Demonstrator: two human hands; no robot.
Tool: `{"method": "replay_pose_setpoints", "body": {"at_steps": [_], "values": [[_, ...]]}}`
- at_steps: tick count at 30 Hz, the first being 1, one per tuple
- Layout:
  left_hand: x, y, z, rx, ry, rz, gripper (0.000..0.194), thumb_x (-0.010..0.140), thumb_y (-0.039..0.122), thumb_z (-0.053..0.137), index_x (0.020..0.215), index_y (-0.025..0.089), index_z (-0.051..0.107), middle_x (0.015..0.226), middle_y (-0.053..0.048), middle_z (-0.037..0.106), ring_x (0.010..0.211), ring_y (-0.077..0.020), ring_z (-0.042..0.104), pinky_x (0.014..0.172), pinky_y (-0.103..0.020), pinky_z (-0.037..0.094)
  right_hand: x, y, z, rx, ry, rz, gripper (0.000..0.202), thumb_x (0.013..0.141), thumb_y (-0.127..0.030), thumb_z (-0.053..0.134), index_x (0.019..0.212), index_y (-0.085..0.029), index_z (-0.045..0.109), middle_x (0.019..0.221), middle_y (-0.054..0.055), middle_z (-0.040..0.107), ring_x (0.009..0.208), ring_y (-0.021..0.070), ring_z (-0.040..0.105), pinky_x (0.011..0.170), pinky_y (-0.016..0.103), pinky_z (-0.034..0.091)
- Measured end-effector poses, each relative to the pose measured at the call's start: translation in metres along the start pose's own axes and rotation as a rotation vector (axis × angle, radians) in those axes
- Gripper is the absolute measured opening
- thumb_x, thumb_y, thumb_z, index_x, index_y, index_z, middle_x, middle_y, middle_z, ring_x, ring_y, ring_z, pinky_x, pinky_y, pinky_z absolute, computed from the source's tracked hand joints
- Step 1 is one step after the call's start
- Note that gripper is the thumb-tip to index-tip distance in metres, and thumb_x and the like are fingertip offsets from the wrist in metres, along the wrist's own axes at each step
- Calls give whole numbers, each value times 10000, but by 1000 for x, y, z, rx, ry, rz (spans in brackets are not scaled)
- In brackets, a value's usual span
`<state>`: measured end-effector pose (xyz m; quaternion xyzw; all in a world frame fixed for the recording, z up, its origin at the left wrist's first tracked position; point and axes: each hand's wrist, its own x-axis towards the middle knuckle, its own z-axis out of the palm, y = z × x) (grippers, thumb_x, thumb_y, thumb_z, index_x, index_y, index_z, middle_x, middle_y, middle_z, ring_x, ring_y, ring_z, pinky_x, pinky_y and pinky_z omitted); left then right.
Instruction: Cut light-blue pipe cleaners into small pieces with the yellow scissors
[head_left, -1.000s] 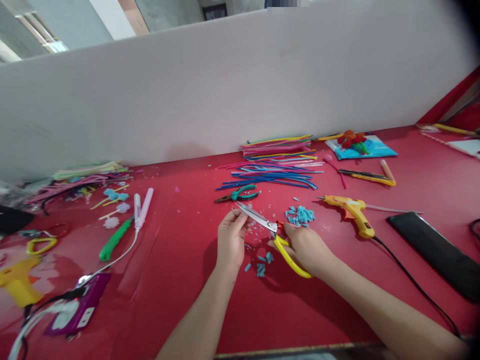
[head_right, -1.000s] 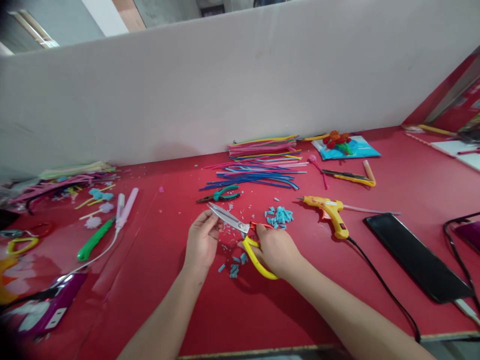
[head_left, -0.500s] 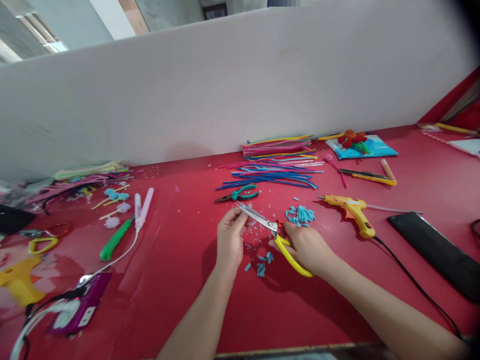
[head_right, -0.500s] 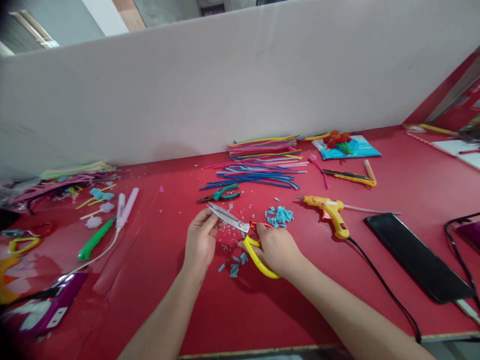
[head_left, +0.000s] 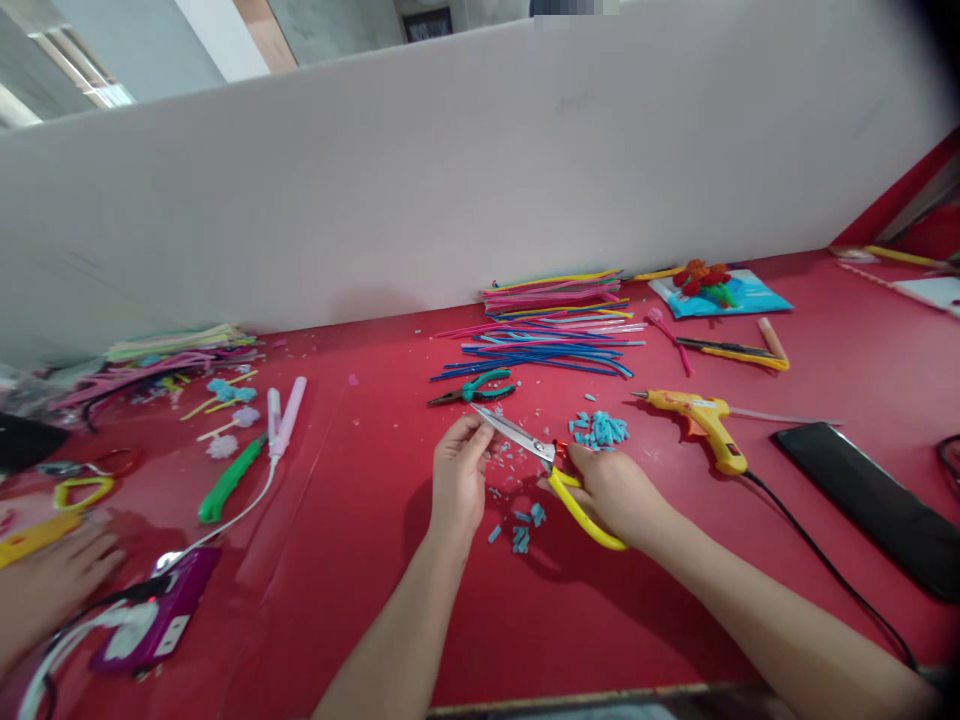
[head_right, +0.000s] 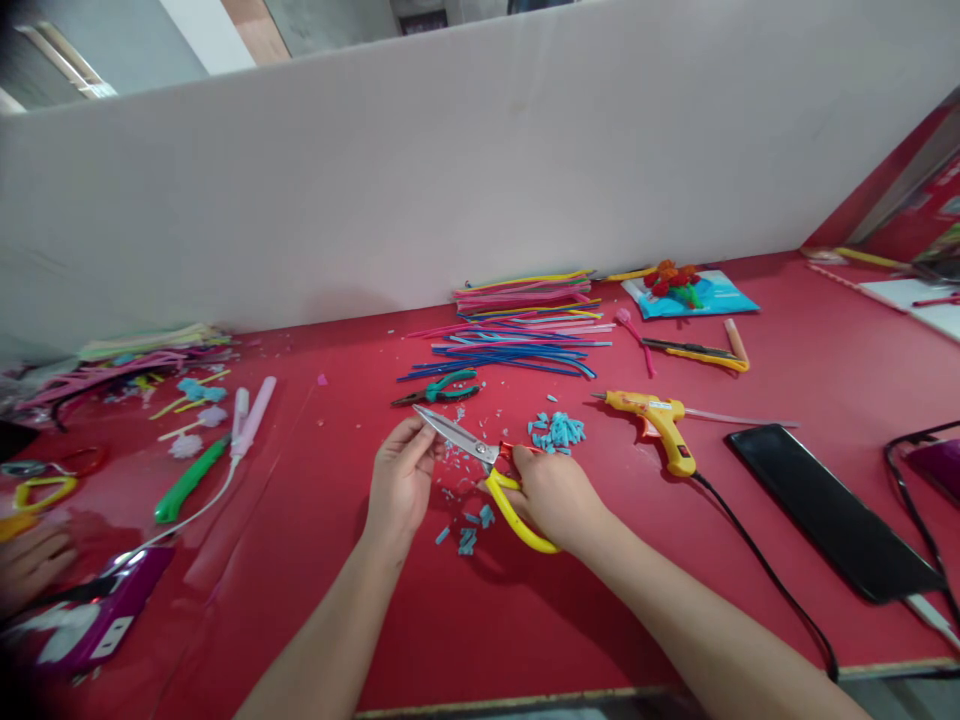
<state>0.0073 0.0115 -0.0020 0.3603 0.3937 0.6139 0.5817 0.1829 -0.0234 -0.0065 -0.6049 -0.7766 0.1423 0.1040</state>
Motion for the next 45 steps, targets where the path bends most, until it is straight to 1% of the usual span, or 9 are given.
{"method": "replay_pose_setpoints", "body": {"at_steps": [4, 10, 13, 18, 22, 28, 34, 39, 45], "values": [[-2, 0, 2, -14, -32, -111, 86, 677, 194, 602, 752, 157, 582, 654, 6, 584, 573, -72, 510, 547, -187, 380, 7, 2, 4, 302, 53, 69, 283, 726, -457, 462, 644, -190, 417, 502, -29, 444, 447, 92, 403, 433, 207, 220], [-13, -1, 13, 131, -283, -387, 123, 688, 244, 597, 754, 142, 581, 617, -10, 584, 529, -77, 508, 497, -187, 371, 10, -5, -8, 993, -18, 190, 175, 722, -352, 480, 752, -180, 476, 451, -86, 374, 345, 63, 379, 368, 184, 295], [-17, -3, 17, 162, -387, -429, 144, 711, 266, 570, 744, 128, 589, 608, -19, 567, 506, -73, 489, 478, -189, 363, 8, -7, -13, 1120, -21, 178, 193, 717, -351, 499, 784, -171, 488, 390, -99, 380, 312, 65, 376, 350, 180, 303], [-20, -4, 17, 157, -423, -460, 147, 697, 273, 584, 728, 132, 608, 592, -21, 558, 490, -71, 481, 474, -193, 367, 6, -7, -14, 1199, -38, 142, 201, 748, -370, 455, 726, -171, 470, 338, -104, 366, 295, 68, 368, 374, 193, 343], [-20, -6, 17, 196, -427, -472, 143, 681, 276, 600, 712, 137, 616, 578, -21, 565, 479, -72, 485, 480, -198, 376, 6, -6, -14, 1172, -50, 151, 166, 721, -337, 478, 713, -172, 461, 341, -105, 371, 302, 70, 378, 371, 189, 342], [-17, -7, 18, 299, -395, -343, 146, 677, 269, 599, 730, 134, 618, 622, -38, 599, 539, -101, 527, 525, -224, 413, 7, -5, -13, 1113, -40, 146, 90, 694, -252, 479, 649, -179, 449, 371, -102, 366, 314, 50, 358, 354, 163, 304], [-17, -9, 19, 350, -357, -379, 124, 593, 205, 661, 679, 138, 601, 565, 6, 565, 498, -84, 504, 495, -206, 396, 8, -5, -11, 1019, -68, 169, 134, 711, -296, 464, 653, -184, 418, 408, -92, 363, 328, 58, 359, 353, 176, 277], [-13, -8, 14, 256, -237, -326, 130, 650, 252, 623, 705, 139, 589, 570, -2, 575, 490, -83, 496, 483, -199, 385, 10, 2, -10, 603, 63, 134, 308, 684, -472, 502, 636, -182, 411, 506, -50, 418, 458, 80, 408, 441, 194, 280], [-3, -4, 4, 45, 8, -170, 128, 622, 201, 653, 712, 141, 584, 619, 5, 581, 536, -75, 510, 530, -188, 394, 1, -1, -7, 100, 3, 58, 385, 692, -569, 447, 793, -198, 442, 597, 1, 541, 513, 130, 514, 455, 215, 230]]}}
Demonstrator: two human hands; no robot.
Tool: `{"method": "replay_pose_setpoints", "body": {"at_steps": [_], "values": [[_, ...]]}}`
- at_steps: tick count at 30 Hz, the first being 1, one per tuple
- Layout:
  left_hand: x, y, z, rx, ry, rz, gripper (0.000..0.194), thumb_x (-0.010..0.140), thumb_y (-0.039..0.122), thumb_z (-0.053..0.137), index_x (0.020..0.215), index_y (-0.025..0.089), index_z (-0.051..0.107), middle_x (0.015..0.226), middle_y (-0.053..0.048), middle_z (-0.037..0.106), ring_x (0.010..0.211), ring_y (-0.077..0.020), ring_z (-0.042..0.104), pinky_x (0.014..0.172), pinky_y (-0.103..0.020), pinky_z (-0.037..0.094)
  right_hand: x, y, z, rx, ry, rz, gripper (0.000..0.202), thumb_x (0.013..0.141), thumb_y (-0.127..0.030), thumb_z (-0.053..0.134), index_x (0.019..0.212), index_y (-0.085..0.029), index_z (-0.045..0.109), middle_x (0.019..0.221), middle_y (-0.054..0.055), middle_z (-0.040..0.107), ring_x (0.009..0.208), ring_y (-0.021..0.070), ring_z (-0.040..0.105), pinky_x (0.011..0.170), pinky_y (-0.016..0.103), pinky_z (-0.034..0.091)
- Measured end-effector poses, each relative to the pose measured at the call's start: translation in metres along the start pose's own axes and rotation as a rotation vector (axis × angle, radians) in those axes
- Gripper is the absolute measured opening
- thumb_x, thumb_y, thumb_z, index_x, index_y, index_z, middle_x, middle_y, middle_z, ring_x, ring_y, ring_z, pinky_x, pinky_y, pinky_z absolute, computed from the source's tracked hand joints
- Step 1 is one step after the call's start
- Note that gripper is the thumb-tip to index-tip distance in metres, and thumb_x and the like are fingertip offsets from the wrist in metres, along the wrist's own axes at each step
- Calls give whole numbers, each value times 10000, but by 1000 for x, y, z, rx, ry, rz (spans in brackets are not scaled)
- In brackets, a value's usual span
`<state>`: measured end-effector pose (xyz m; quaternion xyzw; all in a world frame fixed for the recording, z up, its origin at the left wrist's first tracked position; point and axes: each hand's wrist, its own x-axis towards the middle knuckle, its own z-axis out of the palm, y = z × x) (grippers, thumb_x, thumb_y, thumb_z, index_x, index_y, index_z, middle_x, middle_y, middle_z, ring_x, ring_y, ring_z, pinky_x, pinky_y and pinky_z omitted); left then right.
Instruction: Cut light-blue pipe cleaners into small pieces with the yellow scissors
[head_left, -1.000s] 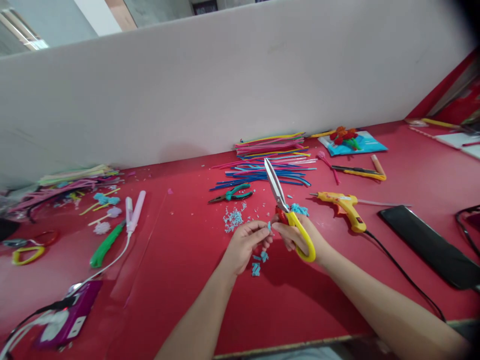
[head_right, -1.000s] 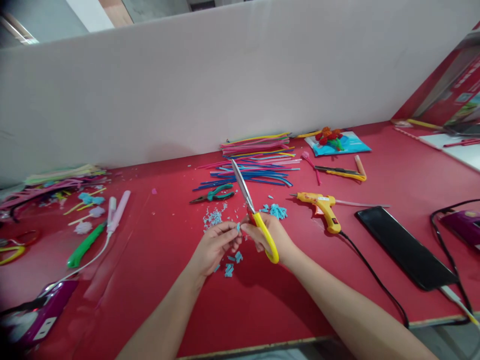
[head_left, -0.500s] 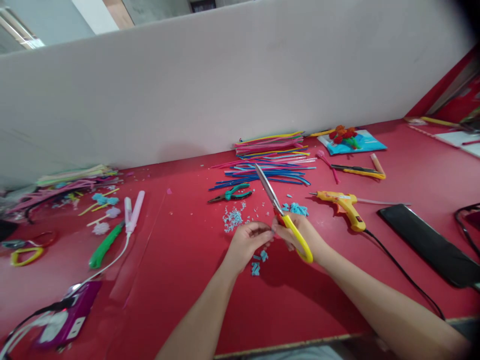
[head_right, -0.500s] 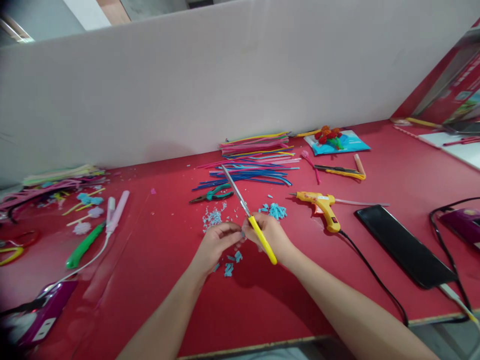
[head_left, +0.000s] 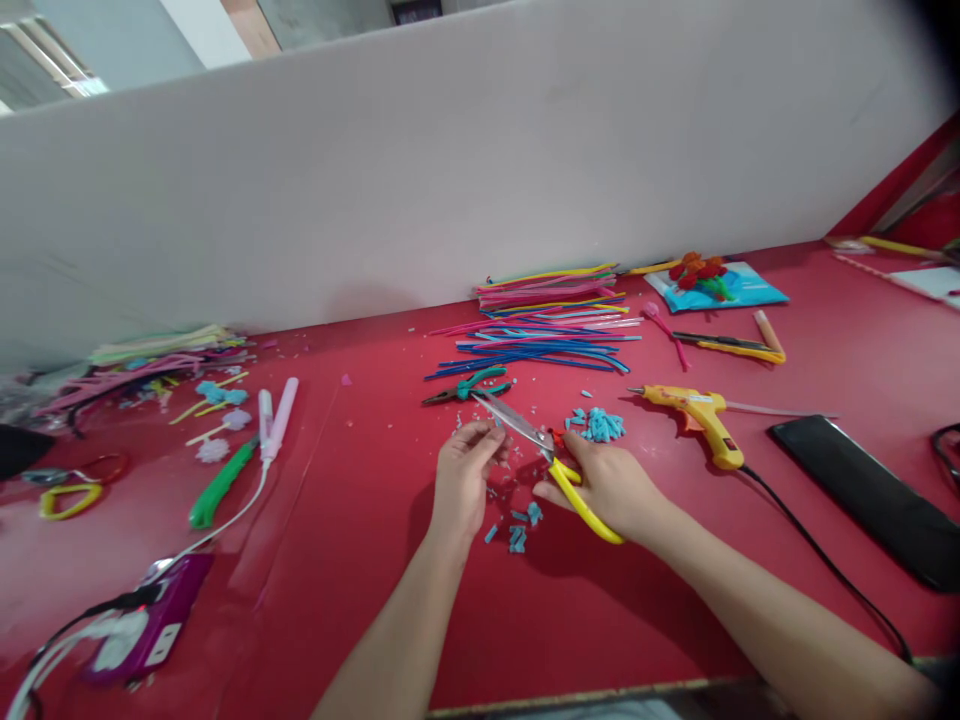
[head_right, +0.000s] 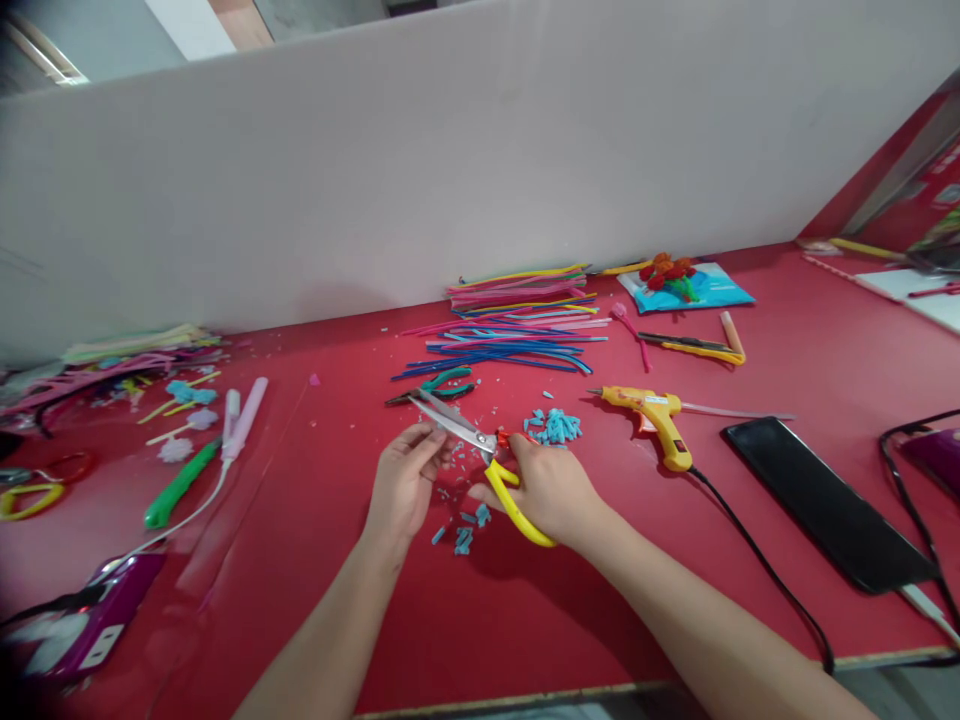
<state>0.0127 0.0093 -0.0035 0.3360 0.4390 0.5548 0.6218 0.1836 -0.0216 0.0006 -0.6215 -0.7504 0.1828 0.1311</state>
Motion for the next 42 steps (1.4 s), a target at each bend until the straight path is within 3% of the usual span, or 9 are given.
{"method": "replay_pose_setpoints", "body": {"at_steps": [5, 11, 42], "values": [[3, 3, -4, -57, 59, 90, 118, 630, 191, 643, 729, 147, 596, 623, 9, 587, 560, -78, 520, 559, -195, 400, -3, -4, 4, -128, 18, -42, 399, 729, -587, 378, 800, -198, 430, 596, 17, 578, 509, 147, 545, 448, 223, 211], [-1, 5, -1, -28, 47, 161, 71, 664, 195, 608, 722, 155, 603, 614, 16, 571, 551, -70, 494, 559, -195, 389, -3, -3, 8, -210, 26, -54, 424, 753, -598, 321, 773, -188, 428, 580, 31, 588, 511, 167, 557, 448, 240, 186], [-1, 4, -1, -60, 26, 157, 73, 675, 203, 597, 730, 155, 605, 620, 18, 554, 555, -62, 473, 542, -177, 363, -4, -6, 7, -216, -35, -44, 456, 794, -583, 236, 736, -179, 439, 581, 54, 596, 499, 158, 552, 440, 250, 171]]}}
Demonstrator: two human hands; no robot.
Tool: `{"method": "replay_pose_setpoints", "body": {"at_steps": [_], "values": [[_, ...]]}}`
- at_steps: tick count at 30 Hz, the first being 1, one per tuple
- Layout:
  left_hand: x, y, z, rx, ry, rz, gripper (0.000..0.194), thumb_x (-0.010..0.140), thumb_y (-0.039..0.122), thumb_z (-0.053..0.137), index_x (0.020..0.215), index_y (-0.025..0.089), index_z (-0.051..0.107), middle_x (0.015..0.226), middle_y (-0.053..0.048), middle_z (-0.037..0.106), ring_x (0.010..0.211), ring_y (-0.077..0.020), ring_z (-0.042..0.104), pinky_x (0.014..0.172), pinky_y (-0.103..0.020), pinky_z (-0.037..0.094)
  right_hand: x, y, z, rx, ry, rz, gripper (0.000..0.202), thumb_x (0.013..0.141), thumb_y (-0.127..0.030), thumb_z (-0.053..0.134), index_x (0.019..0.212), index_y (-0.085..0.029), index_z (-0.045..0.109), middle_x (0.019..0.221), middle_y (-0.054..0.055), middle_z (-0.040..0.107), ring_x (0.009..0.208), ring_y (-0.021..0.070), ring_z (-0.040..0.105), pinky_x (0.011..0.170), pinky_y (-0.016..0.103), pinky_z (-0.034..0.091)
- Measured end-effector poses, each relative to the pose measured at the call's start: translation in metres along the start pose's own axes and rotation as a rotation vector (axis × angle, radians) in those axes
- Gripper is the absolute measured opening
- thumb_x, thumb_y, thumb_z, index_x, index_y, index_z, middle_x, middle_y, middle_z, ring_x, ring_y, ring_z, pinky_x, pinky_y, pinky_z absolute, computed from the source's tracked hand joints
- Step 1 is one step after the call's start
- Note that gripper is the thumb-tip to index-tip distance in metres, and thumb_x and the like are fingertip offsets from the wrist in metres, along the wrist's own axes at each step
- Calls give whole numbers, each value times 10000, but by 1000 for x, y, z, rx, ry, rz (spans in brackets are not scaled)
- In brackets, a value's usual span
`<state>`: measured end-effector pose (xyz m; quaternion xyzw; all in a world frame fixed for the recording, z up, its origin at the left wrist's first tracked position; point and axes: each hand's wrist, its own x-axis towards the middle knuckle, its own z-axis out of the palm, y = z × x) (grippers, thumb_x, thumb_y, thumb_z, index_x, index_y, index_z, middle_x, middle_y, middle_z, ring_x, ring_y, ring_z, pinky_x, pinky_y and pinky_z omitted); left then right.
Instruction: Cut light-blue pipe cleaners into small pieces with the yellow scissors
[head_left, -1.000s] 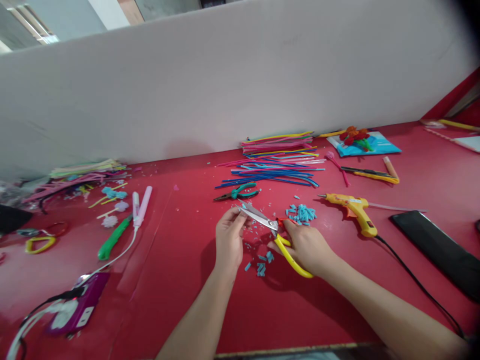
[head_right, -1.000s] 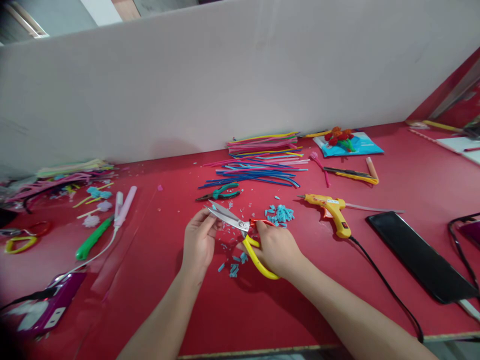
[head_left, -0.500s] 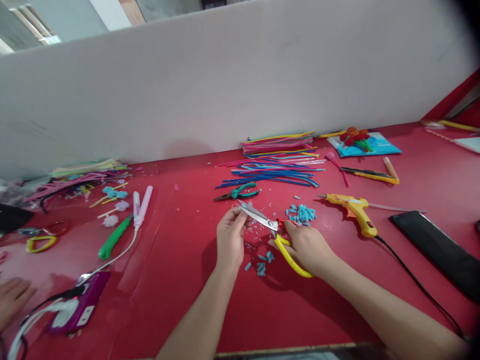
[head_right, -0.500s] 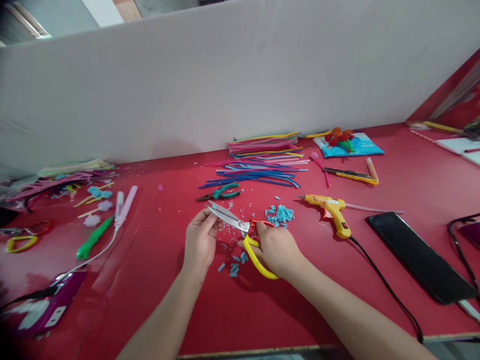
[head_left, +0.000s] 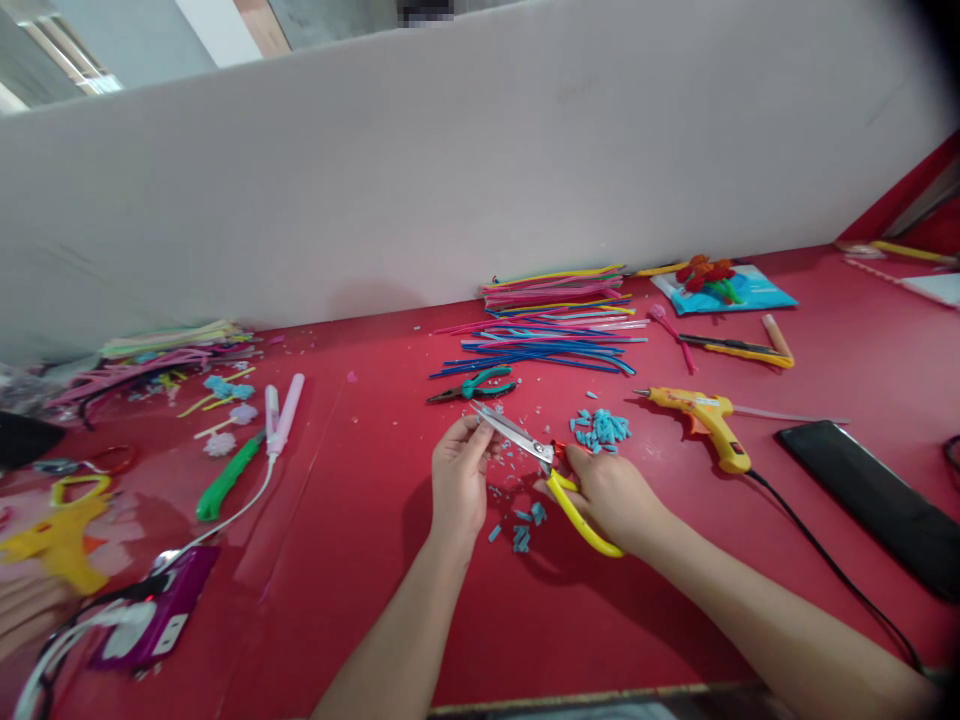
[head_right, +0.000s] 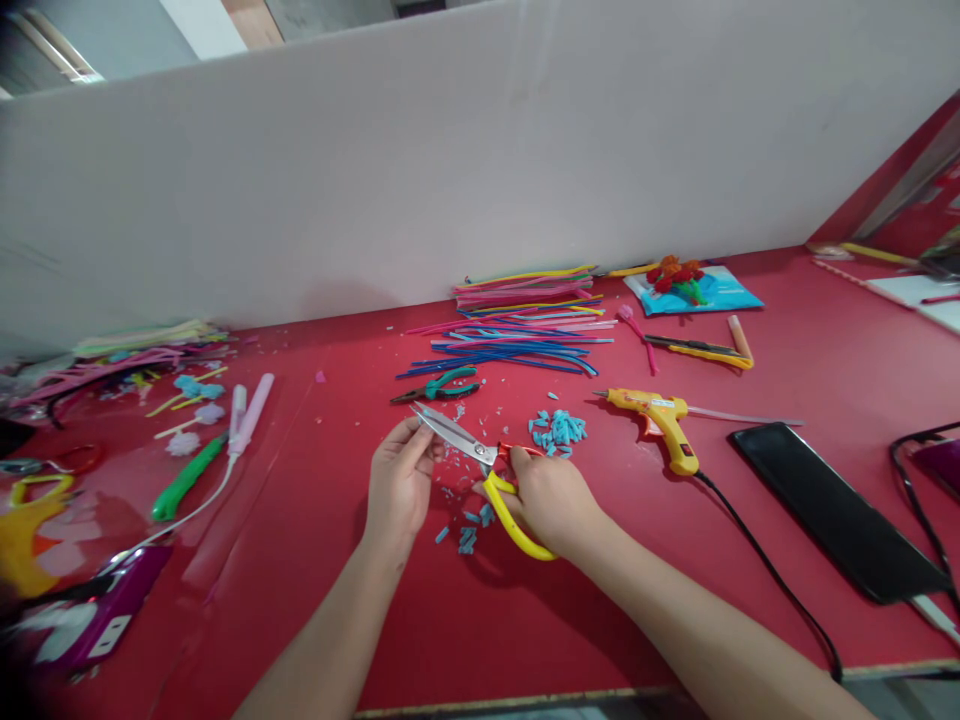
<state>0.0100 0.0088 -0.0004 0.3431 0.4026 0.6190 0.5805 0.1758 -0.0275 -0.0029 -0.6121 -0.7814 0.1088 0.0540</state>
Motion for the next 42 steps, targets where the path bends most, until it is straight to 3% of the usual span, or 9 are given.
{"method": "replay_pose_setpoints", "body": {"at_steps": [15, 23, 32, 42], "values": [[1, 2, -1, 45, -18, 12, 69, 682, 196, 585, 726, 147, 606, 627, 11, 554, 562, -66, 478, 548, -182, 369, 0, 0, -3, 7, -10, 6, 461, 790, -588, 238, 731, -183, 448, 589, 56, 596, 502, 162, 541, 441, 243, 173], [4, 8, -7, 214, -9, 57, 48, 657, 196, 595, 660, 149, 589, 595, 17, 568, 538, -81, 495, 550, -202, 384, 1, 3, -2, -26, -1, -20, 444, 798, -570, 246, 745, -180, 451, 588, 57, 600, 487, 152, 533, 445, 247, 170], [3, 4, -5, 116, -15, 56, 60, 664, 173, 588, 718, 151, 604, 607, 9, 567, 561, -79, 494, 534, -189, 381, 0, 4, 0, -7, 55, -35, 443, 762, -608, 285, 710, -193, 431, 546, 28, 572, 477, 142, 530, 442, 235, 178], [4, 4, -5, 115, -15, 44, 79, 660, 194, 594, 724, 148, 601, 622, 4, 568, 566, -84, 498, 543, -199, 386, 1, 2, -3, -2, -18, -22, 474, 785, -597, 241, 730, -181, 461, 571, 54, 588, 485, 140, 531, 448, 241, 192]]}}
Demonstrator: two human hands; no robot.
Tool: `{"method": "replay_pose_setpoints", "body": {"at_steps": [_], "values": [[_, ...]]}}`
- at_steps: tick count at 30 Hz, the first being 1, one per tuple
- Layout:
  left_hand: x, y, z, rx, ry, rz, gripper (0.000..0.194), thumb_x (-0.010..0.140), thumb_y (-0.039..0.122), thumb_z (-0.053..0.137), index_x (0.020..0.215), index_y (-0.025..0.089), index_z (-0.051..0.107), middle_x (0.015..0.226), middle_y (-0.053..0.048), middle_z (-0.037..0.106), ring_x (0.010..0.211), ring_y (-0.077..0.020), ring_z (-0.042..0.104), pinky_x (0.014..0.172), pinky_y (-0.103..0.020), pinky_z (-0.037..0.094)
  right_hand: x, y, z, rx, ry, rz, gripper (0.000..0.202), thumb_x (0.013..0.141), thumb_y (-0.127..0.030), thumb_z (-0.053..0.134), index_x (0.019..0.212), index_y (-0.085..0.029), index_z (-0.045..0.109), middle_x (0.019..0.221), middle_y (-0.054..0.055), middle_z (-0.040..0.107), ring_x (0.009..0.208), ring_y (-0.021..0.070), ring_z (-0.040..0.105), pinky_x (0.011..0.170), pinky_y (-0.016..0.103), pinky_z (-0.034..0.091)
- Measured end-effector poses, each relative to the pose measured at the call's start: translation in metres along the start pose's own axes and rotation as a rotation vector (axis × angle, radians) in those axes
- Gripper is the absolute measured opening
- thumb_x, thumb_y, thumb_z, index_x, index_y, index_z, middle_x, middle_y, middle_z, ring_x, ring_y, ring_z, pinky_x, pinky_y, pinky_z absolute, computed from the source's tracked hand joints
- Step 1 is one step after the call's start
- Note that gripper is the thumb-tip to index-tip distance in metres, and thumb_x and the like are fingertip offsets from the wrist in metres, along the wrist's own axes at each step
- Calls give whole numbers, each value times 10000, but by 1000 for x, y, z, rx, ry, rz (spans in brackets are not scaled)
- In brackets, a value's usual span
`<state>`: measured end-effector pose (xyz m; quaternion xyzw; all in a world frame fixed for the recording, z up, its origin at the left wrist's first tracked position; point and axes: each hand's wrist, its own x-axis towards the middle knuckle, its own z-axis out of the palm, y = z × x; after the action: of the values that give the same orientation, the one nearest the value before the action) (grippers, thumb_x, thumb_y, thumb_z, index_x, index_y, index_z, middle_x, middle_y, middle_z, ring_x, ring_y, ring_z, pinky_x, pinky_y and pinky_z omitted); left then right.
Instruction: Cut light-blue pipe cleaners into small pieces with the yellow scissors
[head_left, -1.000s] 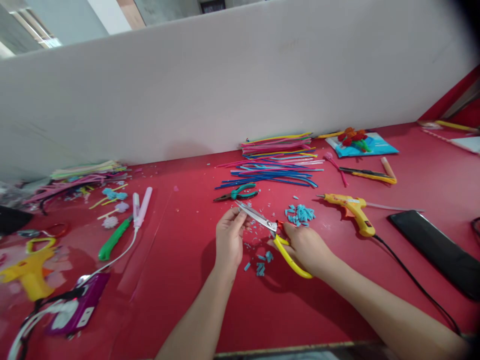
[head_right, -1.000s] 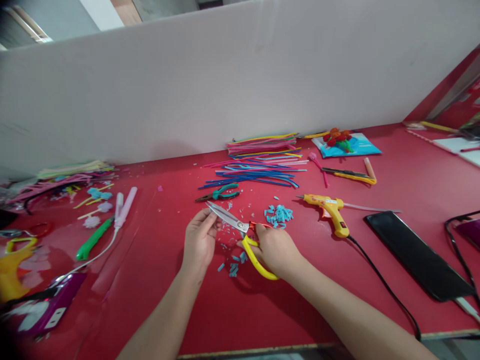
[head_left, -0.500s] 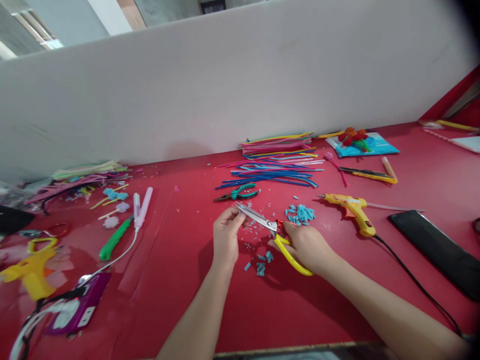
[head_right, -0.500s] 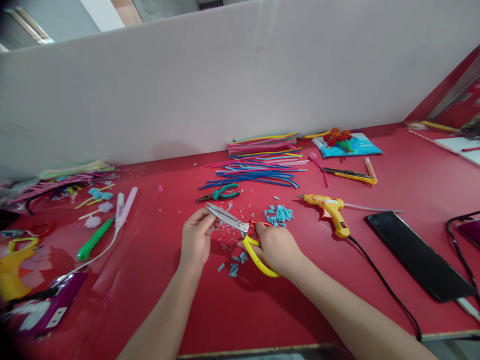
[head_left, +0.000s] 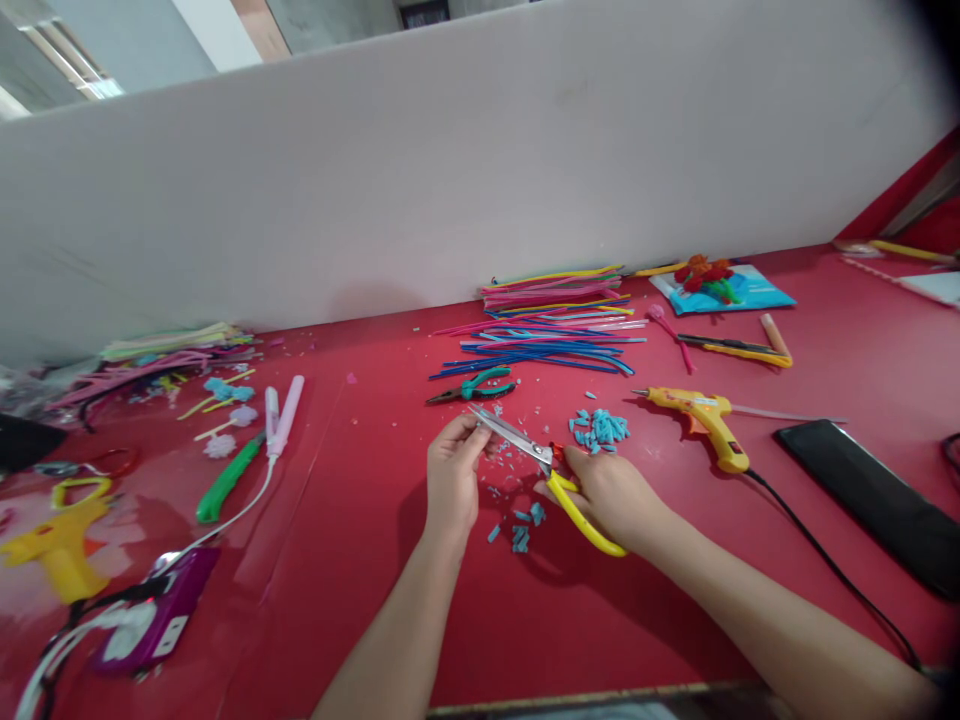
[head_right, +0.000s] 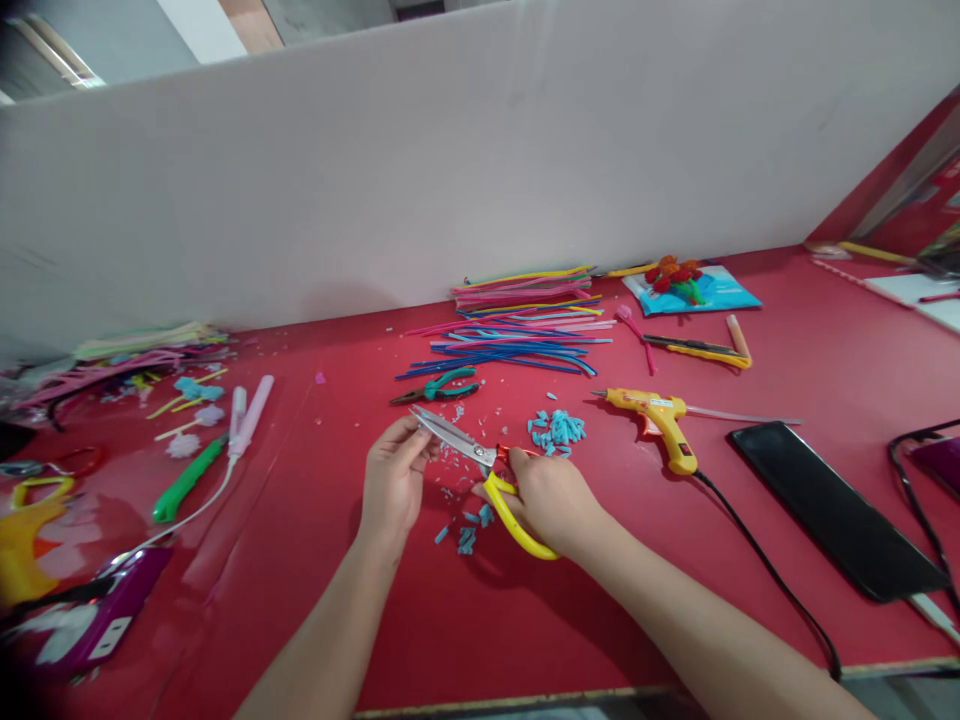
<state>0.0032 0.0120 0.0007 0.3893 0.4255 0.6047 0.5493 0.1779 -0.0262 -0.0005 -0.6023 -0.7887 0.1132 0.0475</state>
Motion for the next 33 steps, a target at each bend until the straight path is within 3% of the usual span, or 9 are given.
{"method": "replay_pose_setpoints", "body": {"at_steps": [11, 15, 19, 24, 29, 33], "values": [[-1, 3, 1, 5, -13, -23, 58, 658, 202, 597, 683, 150, 590, 623, 11, 566, 566, -79, 491, 545, -195, 379, -1, 2, -2, 43, 4, 1, 454, 790, -578, 253, 706, -176, 447, 550, 59, 571, 472, 144, 516, 440, 245, 178], [-1, 2, 2, -3, -10, -55, 71, 663, 206, 602, 702, 149, 585, 612, 11, 568, 553, -78, 497, 537, -194, 384, 4, 5, 4, 235, 43, 30, 365, 771, -528, 354, 664, -186, 420, 513, 6, 505, 461, 114, 467, 440, 222, 208], [-6, -1, 6, 73, -164, -186, 89, 687, 222, 591, 730, 144, 585, 621, -6, 580, 544, -77, 500, 522, -190, 389, 10, 4, 8, 680, 62, 125, 286, 729, -454, 451, 635, -186, 413, 476, -54, 404, 422, 78, 411, 415, 188, 256], [-16, -2, 16, 158, -388, -359, 143, 709, 272, 566, 747, 138, 601, 621, -27, 580, 535, -89, 506, 503, -200, 394, 9, 1, -1, 1176, 16, 153, 212, 729, -390, 464, 764, -180, 465, 386, -99, 371, 322, 70, 372, 371, 188, 316], [-21, -1, 21, 205, -498, -388, 144, 703, 283, 572, 707, 146, 614, 586, -16, 558, 505, -83, 494, 502, -199, 392, 7, 0, -9, 1297, 21, 134, 204, 730, -372, 455, 733, -168, 466, 350, -106, 354, 302, 65, 368, 368, 190, 344], [-20, -3, 20, 263, -489, -362, 163, 707, 296, 563, 696, 144, 622, 598, -30, 580, 513, -95, 507, 510, -210, 400, 7, 1, -8, 1281, 14, 159, 119, 695, -292, 487, 687, -179, 448, 369, -106, 371, 297, 50, 359, 343, 166, 310]]}}
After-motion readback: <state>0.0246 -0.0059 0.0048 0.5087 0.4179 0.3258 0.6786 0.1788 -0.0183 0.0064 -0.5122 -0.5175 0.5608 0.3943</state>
